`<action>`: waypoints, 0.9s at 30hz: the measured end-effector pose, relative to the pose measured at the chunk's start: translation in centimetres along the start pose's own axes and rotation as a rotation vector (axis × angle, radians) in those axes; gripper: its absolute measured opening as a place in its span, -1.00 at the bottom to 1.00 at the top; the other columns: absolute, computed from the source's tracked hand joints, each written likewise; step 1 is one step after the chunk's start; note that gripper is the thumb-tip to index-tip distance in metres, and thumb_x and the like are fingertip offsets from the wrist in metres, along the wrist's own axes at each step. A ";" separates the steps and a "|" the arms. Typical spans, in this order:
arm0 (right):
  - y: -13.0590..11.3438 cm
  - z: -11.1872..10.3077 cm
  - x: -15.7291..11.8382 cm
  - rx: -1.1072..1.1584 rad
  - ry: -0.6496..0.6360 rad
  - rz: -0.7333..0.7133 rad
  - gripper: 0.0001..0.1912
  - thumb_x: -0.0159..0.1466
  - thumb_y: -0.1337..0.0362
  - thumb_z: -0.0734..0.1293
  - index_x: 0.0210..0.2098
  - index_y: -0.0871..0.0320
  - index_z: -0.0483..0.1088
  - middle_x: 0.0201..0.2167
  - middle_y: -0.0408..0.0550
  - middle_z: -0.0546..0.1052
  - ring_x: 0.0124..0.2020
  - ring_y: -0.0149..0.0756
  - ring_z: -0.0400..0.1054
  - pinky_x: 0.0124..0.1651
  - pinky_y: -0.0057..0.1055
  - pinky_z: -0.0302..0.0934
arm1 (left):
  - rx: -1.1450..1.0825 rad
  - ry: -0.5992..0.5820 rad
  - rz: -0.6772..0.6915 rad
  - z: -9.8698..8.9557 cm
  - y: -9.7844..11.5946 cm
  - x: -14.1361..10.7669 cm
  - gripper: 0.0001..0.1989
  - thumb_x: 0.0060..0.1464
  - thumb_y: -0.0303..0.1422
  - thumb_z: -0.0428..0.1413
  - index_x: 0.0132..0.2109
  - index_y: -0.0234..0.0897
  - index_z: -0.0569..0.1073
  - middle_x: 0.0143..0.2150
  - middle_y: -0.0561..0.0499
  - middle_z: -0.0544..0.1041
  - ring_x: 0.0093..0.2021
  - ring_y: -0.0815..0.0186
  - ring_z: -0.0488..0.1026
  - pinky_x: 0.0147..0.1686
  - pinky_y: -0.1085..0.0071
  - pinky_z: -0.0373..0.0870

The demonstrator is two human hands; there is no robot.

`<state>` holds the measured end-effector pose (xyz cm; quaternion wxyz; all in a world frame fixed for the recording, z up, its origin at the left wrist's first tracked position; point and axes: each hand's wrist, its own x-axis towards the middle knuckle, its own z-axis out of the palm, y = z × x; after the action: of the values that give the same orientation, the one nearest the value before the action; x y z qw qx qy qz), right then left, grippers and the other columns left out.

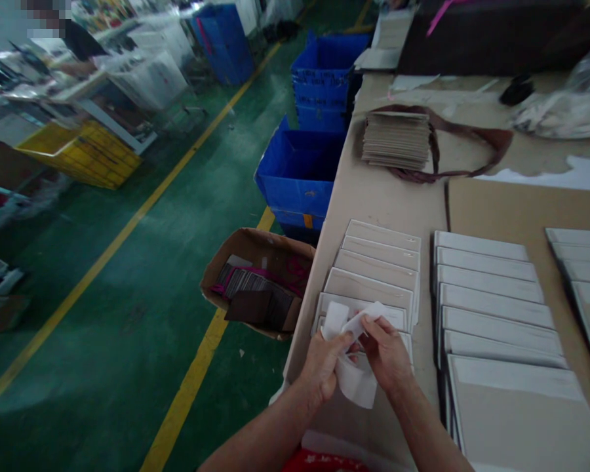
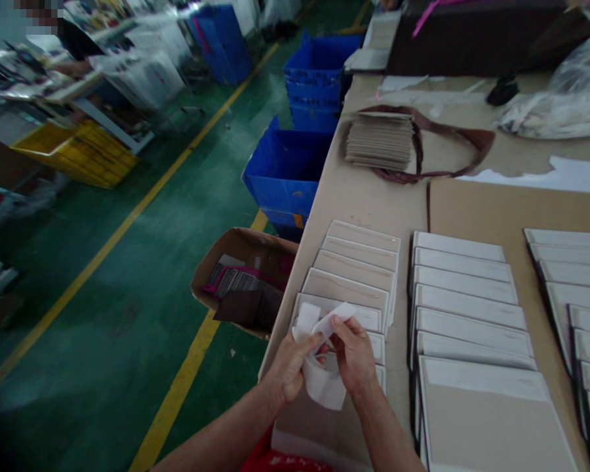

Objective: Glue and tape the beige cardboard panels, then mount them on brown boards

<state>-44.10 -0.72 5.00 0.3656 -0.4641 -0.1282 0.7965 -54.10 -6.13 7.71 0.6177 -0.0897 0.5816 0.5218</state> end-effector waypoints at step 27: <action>-10.0 2.5 5.8 -0.734 -0.219 -0.089 -0.54 0.03 -0.05 0.40 -0.21 0.13 0.42 -0.55 -0.22 0.39 -0.58 -0.43 0.17 -0.53 -0.48 0.05 | 1.291 -0.033 0.673 -2.3 5.9 2.8 -0.77 0.01 -0.47 0.03 -0.18 -0.19 0.49 -0.38 0.08 0.50 -0.33 0.34 0.42 -0.32 0.50 0.27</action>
<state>-43.35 10.71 8.03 0.1934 -0.4701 -0.4633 0.7259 -60.53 -3.66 7.70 0.3624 0.4841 0.7601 0.2378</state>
